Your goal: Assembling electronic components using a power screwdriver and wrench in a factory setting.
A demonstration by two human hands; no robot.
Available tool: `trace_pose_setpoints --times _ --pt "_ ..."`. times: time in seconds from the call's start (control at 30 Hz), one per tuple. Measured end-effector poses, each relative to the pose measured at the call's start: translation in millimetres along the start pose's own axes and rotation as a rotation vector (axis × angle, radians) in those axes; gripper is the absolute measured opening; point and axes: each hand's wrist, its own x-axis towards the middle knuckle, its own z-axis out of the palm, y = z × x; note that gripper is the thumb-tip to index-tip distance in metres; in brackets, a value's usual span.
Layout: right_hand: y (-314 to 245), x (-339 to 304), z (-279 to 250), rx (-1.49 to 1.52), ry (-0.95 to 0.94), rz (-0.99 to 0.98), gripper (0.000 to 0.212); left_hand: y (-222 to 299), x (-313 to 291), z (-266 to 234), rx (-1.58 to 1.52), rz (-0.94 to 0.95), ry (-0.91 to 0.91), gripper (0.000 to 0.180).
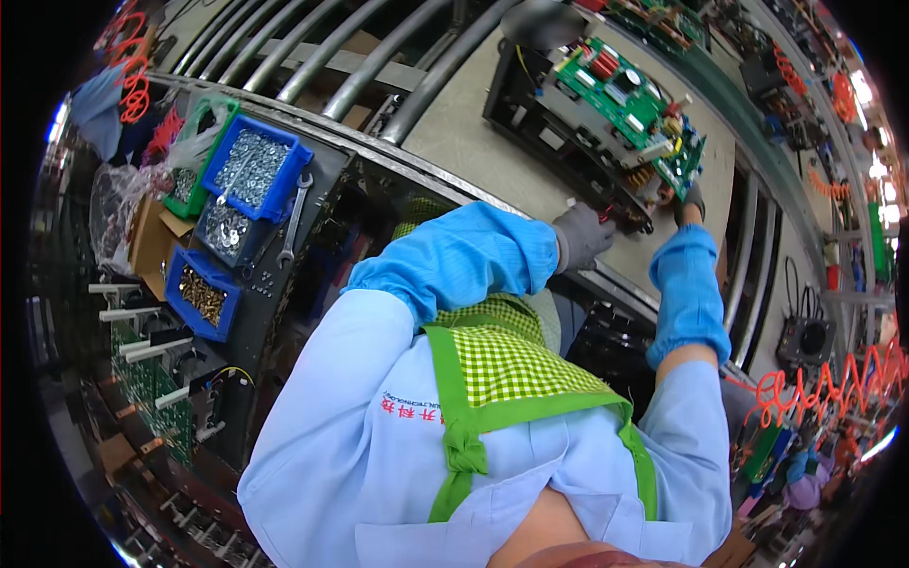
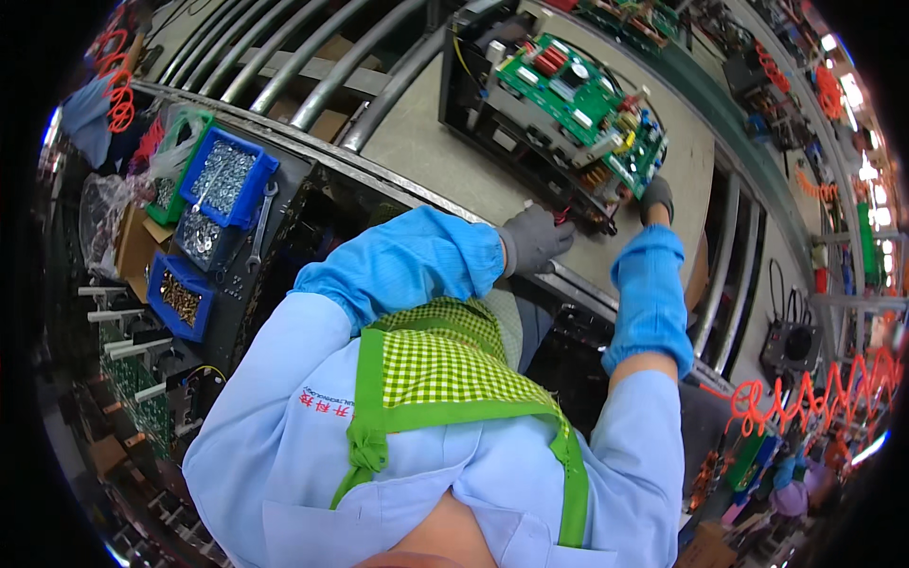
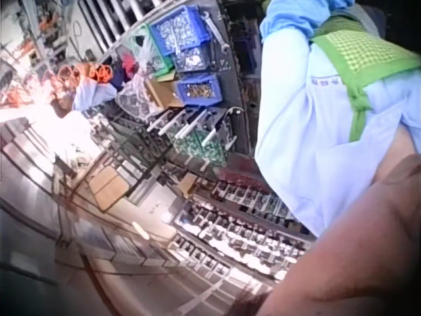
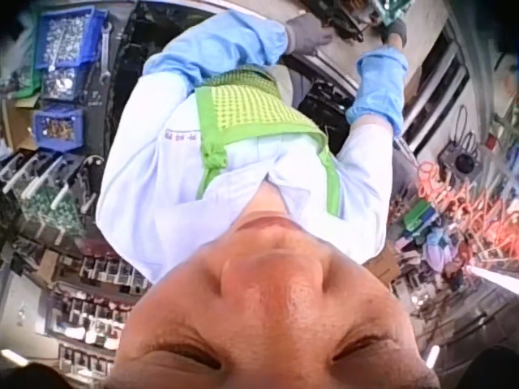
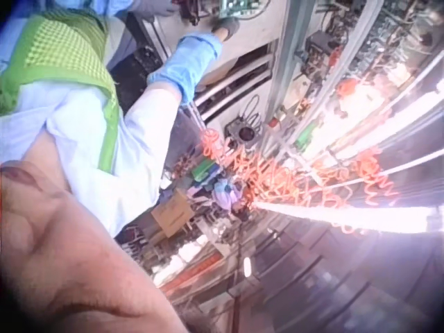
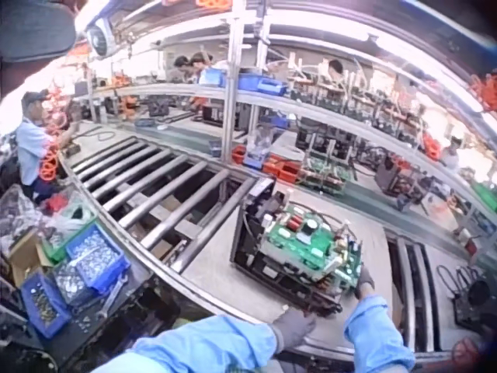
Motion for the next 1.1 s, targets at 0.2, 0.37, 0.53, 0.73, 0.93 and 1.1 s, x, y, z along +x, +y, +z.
trace_pose_setpoints --times 0.2,0.37,0.53,0.73,0.93,1.1 --pt "-118 -127 -46 -0.158 -0.050 -0.246 0.036 -24 -52 0 0.120 -0.470 0.082 0.054" --pt "-181 -281 -46 -0.148 -0.277 -0.449 0.033 -21 -71 0 0.034 -0.292 0.037 0.046" --pt "-175 -278 3 -0.585 -0.109 -0.461 0.066 -3 -126 -33 -0.098 -0.432 0.264 0.045" --pt "-192 -276 10 -0.638 -0.092 -0.401 0.064 -1 -287 -97 0.205 -1.092 0.578 0.021" --pt "-196 -291 11 -0.461 -0.074 -0.440 0.065 11 -386 -106 0.244 -1.638 0.020 0.027" --pt "-215 -298 -5 -0.296 -0.141 -0.323 0.067 3 -397 -103 0.251 -1.496 0.055 0.019"
